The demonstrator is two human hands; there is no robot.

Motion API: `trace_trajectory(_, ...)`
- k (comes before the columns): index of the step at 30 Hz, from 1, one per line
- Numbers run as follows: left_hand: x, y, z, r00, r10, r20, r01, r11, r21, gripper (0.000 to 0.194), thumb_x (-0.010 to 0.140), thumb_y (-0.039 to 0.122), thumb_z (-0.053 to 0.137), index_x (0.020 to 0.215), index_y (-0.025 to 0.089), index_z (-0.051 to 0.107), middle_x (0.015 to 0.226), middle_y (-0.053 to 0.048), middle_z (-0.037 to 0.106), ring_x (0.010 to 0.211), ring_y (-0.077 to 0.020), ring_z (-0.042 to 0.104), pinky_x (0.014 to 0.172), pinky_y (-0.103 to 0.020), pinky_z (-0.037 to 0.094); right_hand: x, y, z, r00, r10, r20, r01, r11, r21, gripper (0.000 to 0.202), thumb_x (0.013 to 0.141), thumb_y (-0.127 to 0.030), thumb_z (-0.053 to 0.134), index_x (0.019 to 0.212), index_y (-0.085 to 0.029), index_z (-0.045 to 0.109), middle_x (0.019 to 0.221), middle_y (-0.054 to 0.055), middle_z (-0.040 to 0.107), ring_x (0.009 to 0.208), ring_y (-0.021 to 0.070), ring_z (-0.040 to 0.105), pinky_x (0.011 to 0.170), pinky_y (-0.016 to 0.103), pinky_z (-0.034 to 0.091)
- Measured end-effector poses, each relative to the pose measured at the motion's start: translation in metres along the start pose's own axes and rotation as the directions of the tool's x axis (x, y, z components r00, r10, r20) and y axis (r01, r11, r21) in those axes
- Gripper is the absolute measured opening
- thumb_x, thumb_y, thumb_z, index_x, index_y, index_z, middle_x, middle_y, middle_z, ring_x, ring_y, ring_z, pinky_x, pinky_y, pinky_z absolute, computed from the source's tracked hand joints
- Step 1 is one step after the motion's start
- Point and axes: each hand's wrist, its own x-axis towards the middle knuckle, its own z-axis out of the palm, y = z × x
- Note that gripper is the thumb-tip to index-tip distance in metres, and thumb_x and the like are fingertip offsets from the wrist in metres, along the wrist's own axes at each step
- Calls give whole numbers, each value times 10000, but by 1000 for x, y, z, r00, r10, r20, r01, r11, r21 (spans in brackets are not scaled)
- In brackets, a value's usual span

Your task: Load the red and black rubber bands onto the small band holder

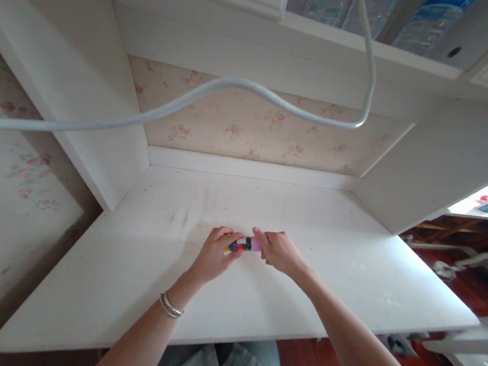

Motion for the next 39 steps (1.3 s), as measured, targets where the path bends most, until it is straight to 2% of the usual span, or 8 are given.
trace_trajectory(6,1,-1,3,998,-44,35,47,996,-70,389,798,377,647,1176,293,611,1129,-54,580,1053,-203,536,975,-375,448,2,1,-22,986,-153,58,140,973,184,436,911,-498,423,1253,-249,532,1072,53,669,777,143,643,647,242,491)
trace_trajectory(13,0,2,6,997,-32,67,37,996,-79,381,798,377,646,1167,284,620,1108,-60,587,1049,-204,533,973,-378,448,5,4,-7,989,-7,147,-3,998,70,567,948,-538,278,808,-170,686,608,47,645,529,137,591,522,238,445)
trace_trajectory(19,2,1,6,993,-73,89,84,988,-132,402,791,354,655,1184,291,602,1121,-63,587,1053,-214,542,971,-391,452,2,4,-14,972,-232,28,228,966,119,438,876,-492,500,1247,-269,571,1167,62,635,946,185,614,796,286,476)
trace_trajectory(23,1,3,7,991,-73,109,88,986,-141,400,781,353,663,1174,299,611,1112,-49,588,1048,-205,547,963,-371,460,-4,3,-18,985,-111,131,110,994,20,410,928,-491,390,986,-223,694,748,34,684,633,151,615,660,260,465)
trace_trajectory(28,1,6,7,987,-94,128,120,970,-209,399,782,360,664,1172,292,613,1131,-50,584,1052,-199,551,980,-361,449,-9,6,-23,979,-199,47,195,978,75,511,892,-494,471,1356,-281,475,1185,65,626,874,172,625,751,272,477)
trace_trajectory(32,2,7,6,982,-100,161,135,966,-223,406,773,352,672,1171,296,614,1139,-51,584,1052,-203,555,977,-365,450,-12,6,-27,978,-153,142,157,987,-17,391,917,-476,428,1171,-264,636,890,44,697,768,178,628,721,282,467)
trace_trajectory(36,1,8,8,980,-102,173,145,955,-259,408,779,369,665,1175,290,610,1129,-54,589,1043,-201,557,968,-357,453,-13,4,-28,975,-201,97,201,980,16,494,916,-487,432,1371,-298,458,1188,61,629,912,187,624,769,279,464)
trace_trajectory(39,1,8,10,977,-93,191,142,956,-256,401,768,356,679,1158,287,621,1114,-45,595,1036,-196,559,965,-350,449,-11,4,-28,965,-214,149,223,974,-43,388,879,-487,506,1188,-286,626,971,44,697,796,183,636,700,259,452)
